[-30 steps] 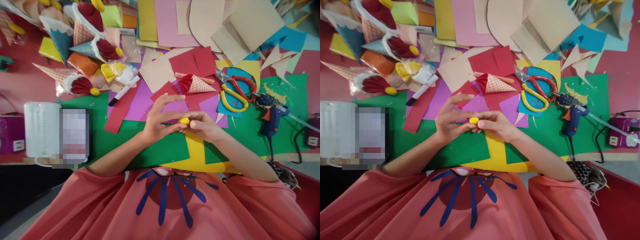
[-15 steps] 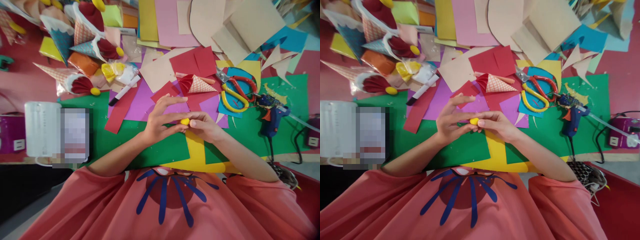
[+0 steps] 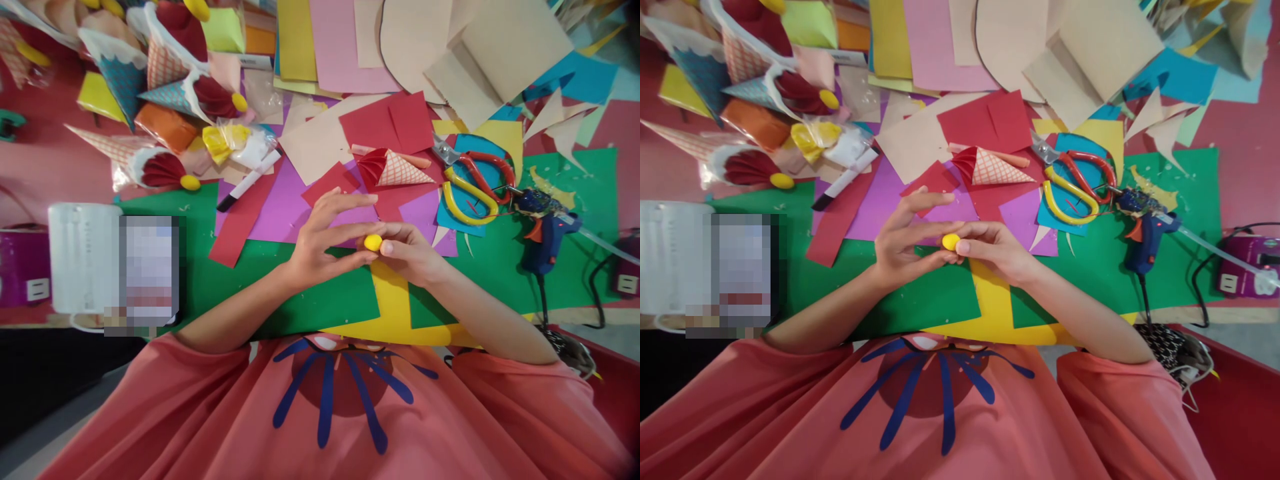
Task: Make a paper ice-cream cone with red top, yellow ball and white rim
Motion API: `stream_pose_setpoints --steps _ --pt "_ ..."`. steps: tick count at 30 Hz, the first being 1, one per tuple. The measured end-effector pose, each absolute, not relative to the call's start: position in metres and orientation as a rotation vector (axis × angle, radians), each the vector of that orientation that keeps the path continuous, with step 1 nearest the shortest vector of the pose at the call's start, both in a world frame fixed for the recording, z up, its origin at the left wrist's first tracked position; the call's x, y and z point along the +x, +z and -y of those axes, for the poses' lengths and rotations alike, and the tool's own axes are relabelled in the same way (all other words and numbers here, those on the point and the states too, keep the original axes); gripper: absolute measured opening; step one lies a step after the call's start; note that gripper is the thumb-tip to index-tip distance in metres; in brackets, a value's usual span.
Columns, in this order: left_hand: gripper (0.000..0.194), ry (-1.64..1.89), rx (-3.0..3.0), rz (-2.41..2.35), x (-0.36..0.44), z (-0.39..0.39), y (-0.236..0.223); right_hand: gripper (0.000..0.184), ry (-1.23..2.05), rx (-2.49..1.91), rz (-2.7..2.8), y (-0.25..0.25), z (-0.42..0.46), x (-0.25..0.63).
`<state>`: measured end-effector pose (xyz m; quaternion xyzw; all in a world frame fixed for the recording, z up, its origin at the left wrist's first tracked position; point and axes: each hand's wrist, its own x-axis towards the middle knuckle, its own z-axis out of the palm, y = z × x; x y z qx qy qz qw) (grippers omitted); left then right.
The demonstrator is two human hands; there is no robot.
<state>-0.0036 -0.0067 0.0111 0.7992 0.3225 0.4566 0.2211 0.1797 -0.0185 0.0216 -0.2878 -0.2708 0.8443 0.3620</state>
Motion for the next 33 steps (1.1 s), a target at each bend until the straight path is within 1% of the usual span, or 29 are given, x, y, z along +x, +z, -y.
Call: stream_pose_setpoints --steps 3,9,11,13,15,16,18,20,23,25,29,31,33 --pt "0.034 1.273 2.196 -0.848 -0.0024 0.0067 0.0115 0.019 2.156 -0.756 0.702 0.0221 0.0185 0.1800" --pt "0.021 1.289 2.087 -0.853 -0.0035 0.0057 0.0125 0.032 2.162 -0.689 0.806 0.0205 0.0203 0.1792" --pt "0.021 1.295 2.050 -0.861 -0.0032 0.0056 0.0122 0.028 2.157 -0.717 0.820 0.0217 0.0203 0.1791" --pt "0.027 1.294 2.047 -0.860 -0.0026 0.0057 0.0119 0.021 2.148 -0.745 0.806 0.0232 0.0198 0.1794" --pt "0.034 1.291 2.074 -0.870 -0.0020 0.0060 0.0118 0.019 2.136 -0.765 0.783 0.0237 0.0194 0.1798" --pt "0.035 1.288 2.091 -0.875 -0.0020 0.0062 0.0120 0.019 2.133 -0.780 0.773 0.0231 0.0194 0.1799" --pt "0.031 1.275 2.123 -0.883 -0.0024 0.0065 0.0128 0.022 2.132 -0.799 0.772 0.0207 0.0200 0.1801" --pt "0.026 1.262 2.139 -0.892 -0.0033 0.0067 0.0138 0.028 2.124 -0.788 0.794 0.0175 0.0208 0.1801" --pt "0.024 1.241 2.145 -0.915 -0.0041 0.0068 0.0153 0.036 2.106 -0.779 0.853 0.0162 0.0213 0.1798" --pt "0.025 1.229 2.166 -0.906 -0.0039 0.0066 0.0161 0.032 2.083 -0.828 0.865 0.0186 0.0206 0.1796" --pt "0.034 1.248 2.183 -0.873 -0.0027 0.0060 0.0165 0.024 2.056 -0.874 0.848 0.0239 0.0185 0.1792" --pt "0.033 1.246 2.150 -0.870 -0.0026 0.0059 0.0160 0.025 2.081 -0.846 0.820 0.0236 0.0181 0.1791" --pt "0.026 1.259 2.094 -0.847 -0.0028 0.0059 0.0151 0.030 2.126 -0.789 0.779 0.0219 0.0181 0.1791"
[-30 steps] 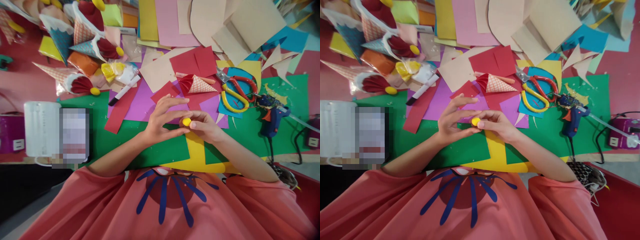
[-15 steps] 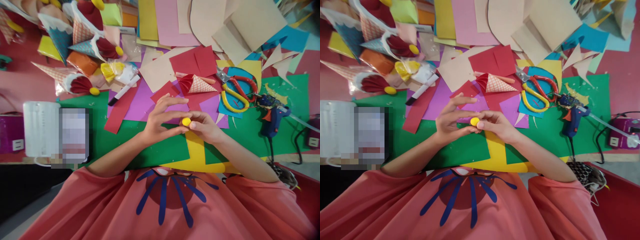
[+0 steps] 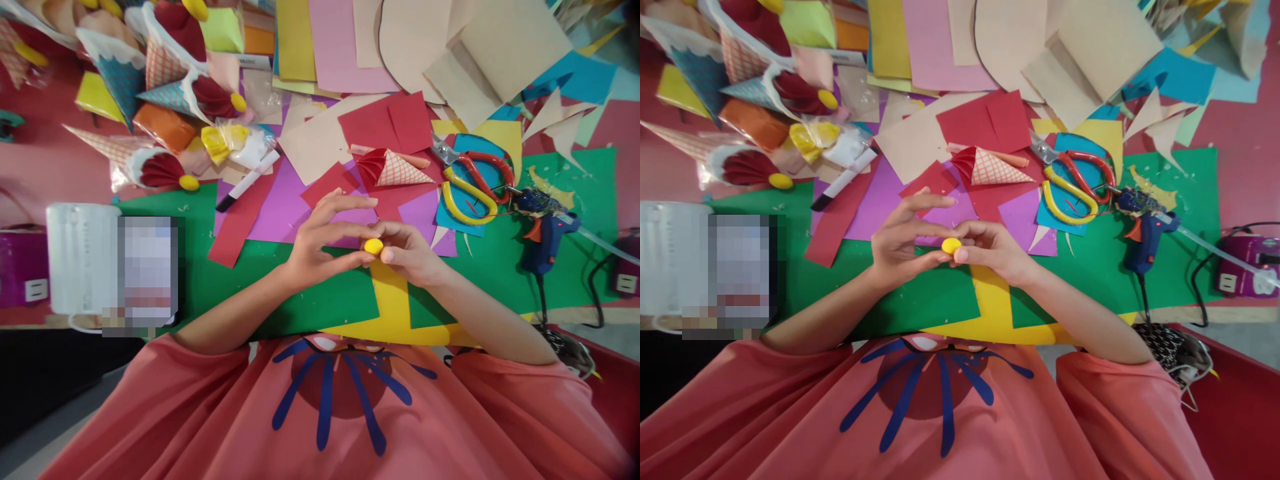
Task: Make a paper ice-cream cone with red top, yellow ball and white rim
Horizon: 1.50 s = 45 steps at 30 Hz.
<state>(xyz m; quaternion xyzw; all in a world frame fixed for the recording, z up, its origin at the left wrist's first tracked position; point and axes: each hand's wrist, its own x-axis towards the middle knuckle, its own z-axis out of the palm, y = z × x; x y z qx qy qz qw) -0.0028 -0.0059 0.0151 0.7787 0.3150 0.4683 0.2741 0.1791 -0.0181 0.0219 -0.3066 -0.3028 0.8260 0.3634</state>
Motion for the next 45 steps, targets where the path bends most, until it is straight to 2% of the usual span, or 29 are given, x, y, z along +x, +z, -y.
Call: stream_pose_setpoints --steps 3,7,10,12,19,24,28,31,34,40,45 --pt "0.023 1.261 1.994 -0.844 -0.0030 0.0064 0.0136 0.037 2.200 -0.709 0.759 0.0205 0.0183 0.1793" --pt "0.023 1.239 1.957 -0.823 -0.0030 0.0068 0.0116 0.024 2.228 -0.688 0.759 0.0231 0.0181 0.1795" --pt "0.032 1.233 1.993 -0.787 -0.0031 0.0065 0.0110 0.020 2.230 -0.711 0.737 0.0251 0.0180 0.1795" --pt "0.035 1.226 2.031 -0.791 -0.0031 0.0061 0.0116 0.021 2.231 -0.738 0.720 0.0253 0.0183 0.1794" --pt "0.023 1.230 2.099 -0.832 -0.0029 0.0064 0.0133 0.031 2.263 -0.730 0.747 0.0231 0.0191 0.1782" --pt "0.036 1.201 2.146 -0.827 -0.0037 0.0060 0.0127 0.027 2.235 -0.790 0.755 0.0235 0.0189 0.1780" --pt "0.025 1.261 2.108 -0.775 -0.0023 0.0057 0.0131 0.036 2.255 -0.789 0.732 0.0224 0.0194 0.1771" --pt "0.023 1.272 2.087 -0.812 -0.0010 0.0061 0.0136 0.030 2.226 -0.778 0.740 0.0221 0.0191 0.1766" --pt "0.035 1.230 2.091 -0.833 -0.0012 0.0066 0.0144 0.024 2.193 -0.795 0.755 0.0226 0.0183 0.1773" --pt "0.026 1.165 2.135 -0.911 -0.0032 0.0073 0.0145 0.033 2.300 -0.759 0.715 0.0220 0.0181 0.1776" --pt "0.032 1.183 2.106 -0.888 -0.0024 0.0070 0.0136 0.029 2.274 -0.781 0.743 0.0232 0.0176 0.1763"
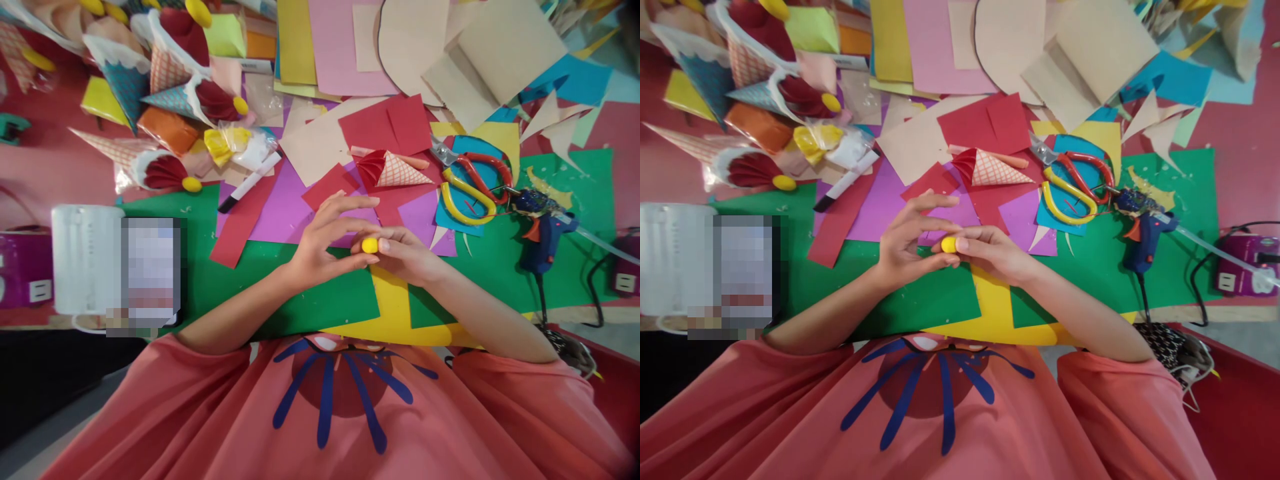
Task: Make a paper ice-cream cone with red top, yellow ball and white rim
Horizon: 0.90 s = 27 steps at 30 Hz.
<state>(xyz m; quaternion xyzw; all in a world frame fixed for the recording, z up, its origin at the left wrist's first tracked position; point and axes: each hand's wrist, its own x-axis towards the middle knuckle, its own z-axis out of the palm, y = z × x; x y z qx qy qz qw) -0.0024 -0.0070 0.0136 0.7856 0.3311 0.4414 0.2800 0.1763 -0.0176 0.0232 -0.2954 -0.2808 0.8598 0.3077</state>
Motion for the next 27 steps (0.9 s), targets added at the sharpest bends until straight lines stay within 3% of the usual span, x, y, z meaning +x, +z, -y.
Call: stream_pose_setpoints --steps 2,8,13,19,24,27 --pt "0.036 1.190 2.094 -0.861 -0.0027 0.0065 0.0145 0.028 2.257 -0.778 0.770 0.0227 0.0178 0.1767" --pt "0.022 1.202 2.078 -0.843 -0.0032 0.0067 0.0162 0.029 2.250 -0.711 0.741 0.0186 0.0197 0.1774" --pt "0.031 1.222 2.080 -0.850 -0.0019 0.0067 0.0144 0.025 2.241 -0.742 0.738 0.0203 0.0192 0.1774" --pt "0.023 1.244 2.055 -0.850 -0.0030 0.0056 0.0127 0.029 2.257 -0.737 0.682 0.0201 0.0186 0.1782" --pt "0.037 1.196 2.001 -0.830 -0.0020 0.0056 0.0116 0.022 2.242 -0.764 0.651 0.0195 0.0176 0.1749" --pt "0.026 1.213 1.913 -0.825 -0.0013 0.0055 0.0113 0.032 2.228 -0.775 0.720 0.0196 0.0153 0.1748"
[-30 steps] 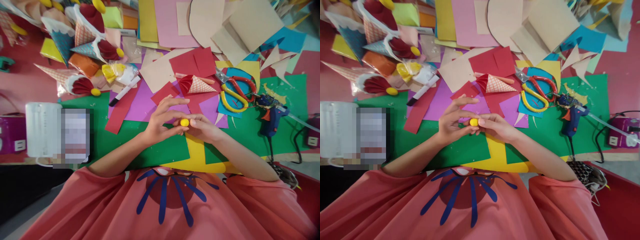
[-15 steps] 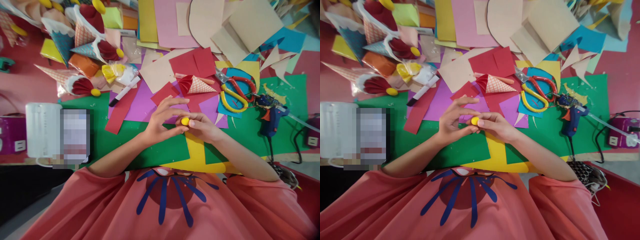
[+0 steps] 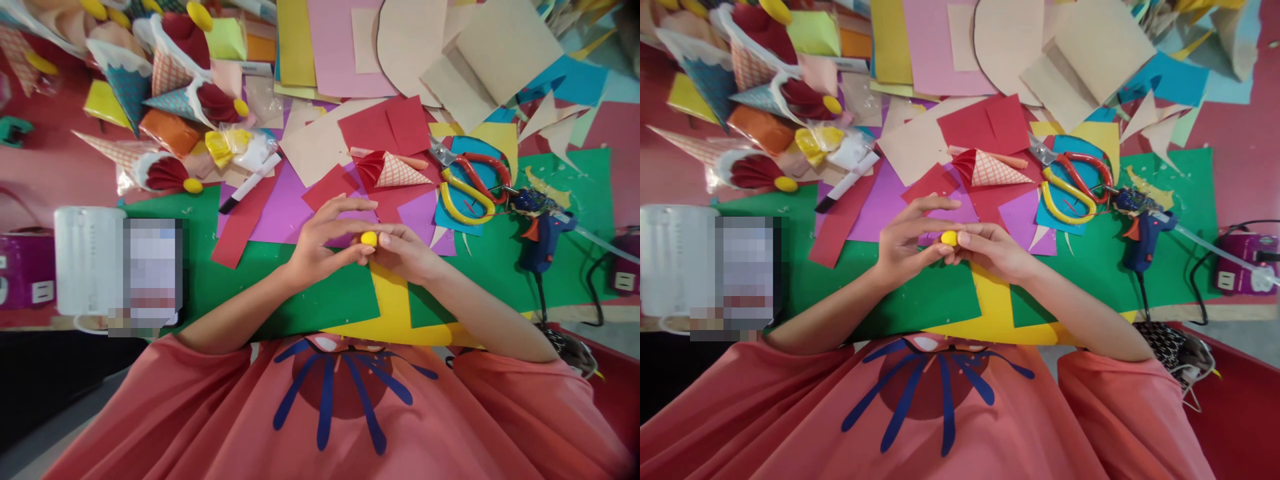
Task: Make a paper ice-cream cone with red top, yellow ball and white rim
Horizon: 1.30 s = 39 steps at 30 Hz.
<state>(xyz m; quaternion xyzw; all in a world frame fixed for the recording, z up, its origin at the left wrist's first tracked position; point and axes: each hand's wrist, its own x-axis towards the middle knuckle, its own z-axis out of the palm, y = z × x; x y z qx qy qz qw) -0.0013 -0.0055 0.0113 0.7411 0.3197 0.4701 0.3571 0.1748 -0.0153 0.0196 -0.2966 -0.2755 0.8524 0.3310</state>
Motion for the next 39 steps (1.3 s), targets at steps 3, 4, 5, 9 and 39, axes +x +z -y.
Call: stream_pose_setpoints --steps 3,4,5,9,39 --pt "0.020 1.295 1.692 -0.860 -0.001 0.003 0.010 0.045 2.176 -0.881 0.922 0.028 0.009 0.183" --pt "0.019 1.324 1.598 -0.872 -0.001 0.002 0.010 0.045 2.085 -0.957 1.020 0.032 0.006 0.189" --pt "0.019 1.344 1.499 -0.882 -0.001 0.001 0.010 0.045 1.938 -1.022 1.108 0.038 0.003 0.195" --pt "0.026 1.329 1.124 -0.890 0.001 -0.004 0.010 0.025 1.023 -1.237 1.522 0.053 -0.016 0.218" --pt "0.016 0.921 0.318 -0.789 0.000 -0.011 0.026 0.054 0.686 -1.249 1.971 0.022 0.007 0.216"
